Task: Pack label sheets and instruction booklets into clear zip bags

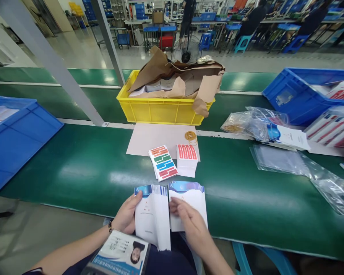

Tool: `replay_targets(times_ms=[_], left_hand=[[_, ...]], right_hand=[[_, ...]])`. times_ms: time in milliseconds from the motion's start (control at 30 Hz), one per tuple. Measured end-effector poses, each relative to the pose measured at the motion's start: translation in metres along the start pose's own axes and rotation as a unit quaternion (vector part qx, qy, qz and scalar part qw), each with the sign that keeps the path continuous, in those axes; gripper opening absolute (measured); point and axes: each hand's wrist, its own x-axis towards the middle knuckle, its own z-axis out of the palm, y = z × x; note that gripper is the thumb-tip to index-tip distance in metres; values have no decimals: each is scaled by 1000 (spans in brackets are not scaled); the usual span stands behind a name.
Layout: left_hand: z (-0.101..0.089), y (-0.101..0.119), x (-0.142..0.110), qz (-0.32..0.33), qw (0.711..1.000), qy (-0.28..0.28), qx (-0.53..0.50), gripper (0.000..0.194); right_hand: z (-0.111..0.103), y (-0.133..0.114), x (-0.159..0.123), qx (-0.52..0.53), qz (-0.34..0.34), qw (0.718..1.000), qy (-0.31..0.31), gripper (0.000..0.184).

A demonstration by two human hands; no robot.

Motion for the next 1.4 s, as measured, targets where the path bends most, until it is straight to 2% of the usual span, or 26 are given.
replay_targets(times_ms=[33, 100, 200, 333, 633, 733, 900, 1000, 1100, 1167, 1233, 1300, 1400], left_hand=[[1, -1, 0, 6, 1000, -1, -3, 20], [1, -1, 0, 14, 1000, -8, -9, 20], [0, 1, -1, 23, 999, -15, -16, 21], [-3, 2, 0, 20, 999, -12, -22, 22], [-7, 0, 3, 6, 999, -33, -22, 29], [-7, 0, 3, 6, 999, -35, -26, 28], [-10, 0, 5, 3, 998, -42, -37, 26], [-11, 0, 6, 1, 998, -44, -37, 26], [-11, 0, 6, 3, 998, -46, -35, 27], [-10, -1, 5, 8, 999, -43, -30, 27], [-8, -1, 4, 14, 999, -35, -24, 26], [-6, -1, 3, 18, 999, -27, -20, 24], [-6, 1, 3, 17, 999, -26, -25, 24]], right_hand=[[8, -5, -1, 32, -1, 998, -47, 37], [21, -12, -1, 50, -3, 996, -74, 36], [29, -13, 1, 12, 6, 998, -54, 35], [30, -6, 4, -32, 11, 998, -47, 36], [29, -4, 4, -39, 22, 999, -10, 38], [29, -4, 5, -15, 26, 1000, -5, 39], [32, -9, 6, 86, 53, 995, 16, 45], [33, -11, 7, 96, 52, 994, 27, 46], [33, -11, 7, 41, 30, 998, 40, 43], [34, -11, 7, -25, -4, 998, 64, 35], [36, -11, 6, -95, -42, 990, 95, 28], [34, -13, 5, -148, -66, 979, 126, 30], [21, -15, 1, -182, -57, 967, 167, 31]])
